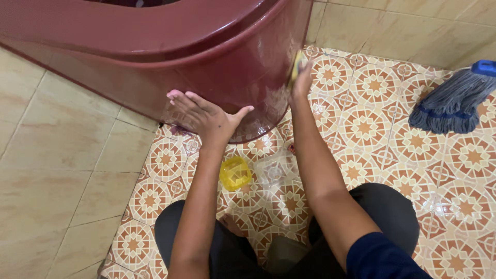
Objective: The person scrubs the exterior surface of a large maroon bathroom water tank with a sponge.
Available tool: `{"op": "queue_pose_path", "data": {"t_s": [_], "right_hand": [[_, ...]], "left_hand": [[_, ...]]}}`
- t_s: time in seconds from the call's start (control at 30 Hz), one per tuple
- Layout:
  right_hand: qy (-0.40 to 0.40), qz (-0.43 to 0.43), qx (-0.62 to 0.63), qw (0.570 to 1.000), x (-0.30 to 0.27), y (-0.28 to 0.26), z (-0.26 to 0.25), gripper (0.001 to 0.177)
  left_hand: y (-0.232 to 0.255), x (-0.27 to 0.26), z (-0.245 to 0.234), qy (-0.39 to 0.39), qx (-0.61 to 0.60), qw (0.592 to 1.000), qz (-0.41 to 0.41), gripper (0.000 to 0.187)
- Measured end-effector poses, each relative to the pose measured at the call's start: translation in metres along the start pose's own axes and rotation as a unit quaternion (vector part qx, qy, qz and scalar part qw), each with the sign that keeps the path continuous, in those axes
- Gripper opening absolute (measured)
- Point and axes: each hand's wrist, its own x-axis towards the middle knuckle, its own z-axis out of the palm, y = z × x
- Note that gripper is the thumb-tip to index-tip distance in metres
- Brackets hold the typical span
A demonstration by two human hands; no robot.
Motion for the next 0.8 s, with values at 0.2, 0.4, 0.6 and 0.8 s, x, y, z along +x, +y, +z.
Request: {"op": "queue_pose_path", "data": {"t_s": [0.2, 0.4, 0.6, 0.8], "right_hand": [[0.044, 0.035, 0.070, 0.996, -0.032, -0.021, 0.022, 0.052], [-0.048, -0.309, 0.024, 0.950, -0.130, -0.129, 0.122, 0.056], [0.015, -0.442, -0.145, 0.885, -0.121, -0.033, 0.084, 0.061], [0.128, 0.011, -0.040, 0.991, -0.101, 0.028, 0.008, 0.062]], "left_hand": [[-0.001, 0.000, -0.005, 0.006, 0.003, 1.000, 0.014, 0.173], [0.002, -0.001, -0.004, 0.010, -0.015, 1.000, 0.005, 0.172], [0.003, -0.002, -0.009, 0.011, -0.031, 0.999, -0.001, 0.172], [0.005, 0.002, -0.010, 0.013, -0.019, 1.000, -0.004, 0.174]]}}
